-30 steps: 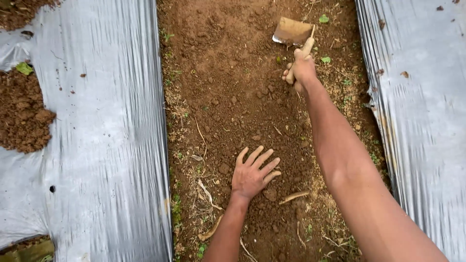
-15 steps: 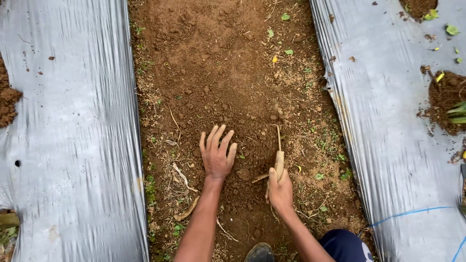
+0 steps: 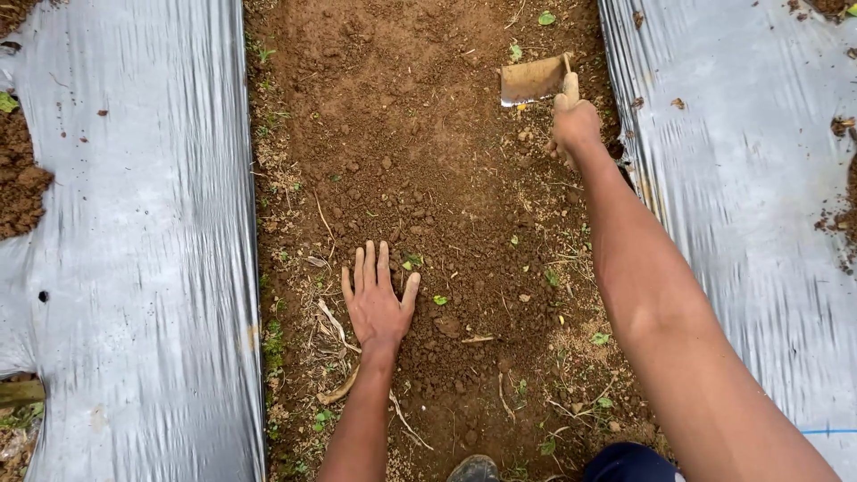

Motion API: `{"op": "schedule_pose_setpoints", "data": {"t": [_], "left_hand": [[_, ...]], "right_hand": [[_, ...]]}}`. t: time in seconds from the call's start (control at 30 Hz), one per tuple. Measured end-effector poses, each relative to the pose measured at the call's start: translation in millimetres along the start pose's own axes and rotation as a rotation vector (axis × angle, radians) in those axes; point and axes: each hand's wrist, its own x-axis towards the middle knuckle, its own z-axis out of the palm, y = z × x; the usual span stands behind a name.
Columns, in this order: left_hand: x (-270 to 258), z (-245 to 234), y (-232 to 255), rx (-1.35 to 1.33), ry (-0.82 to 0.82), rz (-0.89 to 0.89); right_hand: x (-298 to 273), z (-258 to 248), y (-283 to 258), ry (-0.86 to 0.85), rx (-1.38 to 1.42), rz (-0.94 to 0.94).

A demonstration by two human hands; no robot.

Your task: The person ties a tomato plant to a bamboo stake using blue string, then uses a hand hoe to loosen soil between plastic mulch rows and places soil around the plant base.

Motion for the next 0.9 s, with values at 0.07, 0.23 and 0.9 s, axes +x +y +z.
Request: {"op": "schedule_pose_setpoints", "data": {"t": [0.07,0.23,0.9], "left_hand": [[-3.5,23.8,-5.9,-0.038,0.228,0.093],[-5.6,8.4,2.5,-0.024,0.051,0.011],[-29.9,25.5,19.5,-0.194,0.248,0.016]], "right_hand": [[-13.4,-11.6,4.3,-0.005,-0.067,0.222],[-156.6,-13.8,68.5,0.095,-0.081,0.083],[-40.5,-36.1,60.1,0.058,-0.155,-0.085]]}}
